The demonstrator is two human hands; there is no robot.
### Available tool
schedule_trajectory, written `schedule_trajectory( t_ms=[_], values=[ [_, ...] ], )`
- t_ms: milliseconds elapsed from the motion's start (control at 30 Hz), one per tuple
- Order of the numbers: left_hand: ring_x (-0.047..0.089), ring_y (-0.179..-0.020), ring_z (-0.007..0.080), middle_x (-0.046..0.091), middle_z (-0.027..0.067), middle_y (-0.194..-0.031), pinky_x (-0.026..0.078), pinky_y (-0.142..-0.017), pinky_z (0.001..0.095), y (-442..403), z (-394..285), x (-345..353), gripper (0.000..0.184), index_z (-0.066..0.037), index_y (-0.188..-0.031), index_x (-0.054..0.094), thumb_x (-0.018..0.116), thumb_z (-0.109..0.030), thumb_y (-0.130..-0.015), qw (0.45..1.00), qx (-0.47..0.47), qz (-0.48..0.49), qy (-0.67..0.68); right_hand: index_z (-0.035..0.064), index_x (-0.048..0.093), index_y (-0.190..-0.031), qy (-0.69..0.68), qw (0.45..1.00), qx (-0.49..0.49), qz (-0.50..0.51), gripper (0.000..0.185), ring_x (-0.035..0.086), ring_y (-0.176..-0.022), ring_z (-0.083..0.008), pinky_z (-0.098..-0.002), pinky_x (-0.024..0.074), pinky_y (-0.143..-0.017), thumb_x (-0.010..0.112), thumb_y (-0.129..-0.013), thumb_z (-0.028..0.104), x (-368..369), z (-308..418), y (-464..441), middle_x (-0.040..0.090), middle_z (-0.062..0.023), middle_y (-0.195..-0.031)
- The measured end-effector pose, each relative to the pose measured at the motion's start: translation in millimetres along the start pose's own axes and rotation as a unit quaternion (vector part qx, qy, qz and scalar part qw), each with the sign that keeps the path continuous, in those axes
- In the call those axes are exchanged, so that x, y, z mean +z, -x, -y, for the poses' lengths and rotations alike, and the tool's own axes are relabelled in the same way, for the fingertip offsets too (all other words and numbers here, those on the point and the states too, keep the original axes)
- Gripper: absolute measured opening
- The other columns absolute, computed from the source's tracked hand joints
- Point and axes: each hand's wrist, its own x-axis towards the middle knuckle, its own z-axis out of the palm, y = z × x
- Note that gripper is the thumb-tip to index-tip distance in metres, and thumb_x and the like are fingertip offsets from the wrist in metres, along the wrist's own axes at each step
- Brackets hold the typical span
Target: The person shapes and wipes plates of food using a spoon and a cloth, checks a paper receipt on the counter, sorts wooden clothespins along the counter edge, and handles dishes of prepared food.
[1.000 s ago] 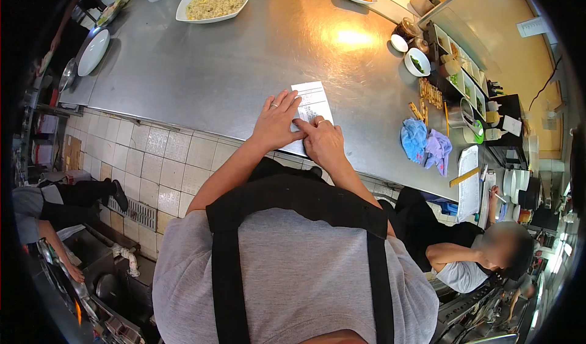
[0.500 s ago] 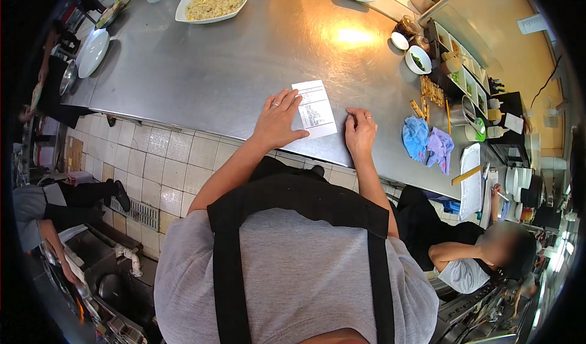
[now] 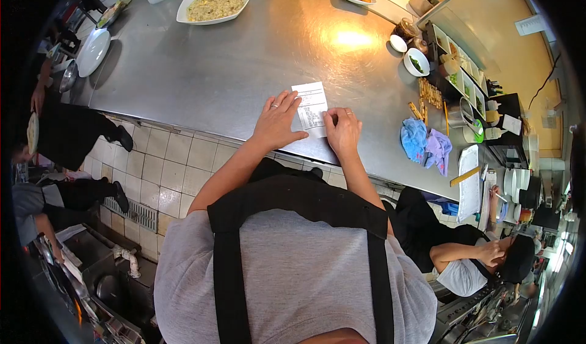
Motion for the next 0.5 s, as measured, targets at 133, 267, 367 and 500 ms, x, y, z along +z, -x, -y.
schedule_trajectory(
  t_ms=[133, 267, 367, 500],
  values=[
    [0.022, -0.141, 0.0281, 0.031, 0.0134, -0.149, 0.017, -0.114, 0.0459, 0.2, 2.1, 3.7, 0.090, -0.001, -0.138, 0.039, 0.071, -0.051, -0.071, 1.000, 0.005, -0.010, 0.002, 0.0088, 0.065, -0.087, -0.025, 0.999, 0.027, 0.032, 0.022, 0.059, -0.085, -0.0234, -0.0395, 0.0379, -0.078, 0.069, -0.079, 0.029, -3.9, -3.6, -3.3, 0.065, -0.0063, -0.083],
    [0.023, -0.140, 0.0284, 0.031, 0.0136, -0.149, 0.017, -0.114, 0.0459, -0.4, 1.9, 2.6, 0.090, -0.001, -0.138, 0.038, 0.071, -0.051, -0.071, 1.000, 0.008, -0.009, 0.000, 0.0074, 0.064, -0.088, -0.065, 0.995, 0.049, 0.058, 0.025, 0.059, -0.080, -0.0228, -0.0393, 0.0384, -0.077, 0.070, -0.078, 0.030, -5.7, -7.2, -5.0, 0.065, -0.0060, -0.077],
    [0.023, -0.140, 0.0285, 0.031, 0.0137, -0.149, 0.017, -0.114, 0.0458, -0.3, 1.1, 1.4, 0.090, -0.001, -0.138, 0.038, 0.071, -0.051, -0.071, 1.000, 0.006, -0.006, -0.001, 0.0079, 0.065, -0.087, -0.047, 0.996, 0.033, 0.067, 0.024, 0.058, -0.079, -0.0229, -0.0393, 0.0383, -0.077, 0.070, -0.077, 0.029, -7.8, -5.1, -3.4, 0.064, -0.0058, -0.075],
    [0.023, -0.140, 0.0289, 0.032, 0.0137, -0.148, 0.017, -0.114, 0.0461, 0.2, 1.8, 3.4, 0.090, -0.001, -0.138, 0.039, 0.071, -0.052, -0.071, 1.000, 0.011, -0.014, -0.002, 0.0091, 0.067, -0.088, -0.027, 0.998, 0.010, 0.064, 0.024, 0.057, -0.080, -0.0237, -0.0393, 0.0379, -0.077, 0.070, -0.076, 0.030, -7.8, -5.7, -1.8, 0.065, -0.0053, -0.078]
  ],
)
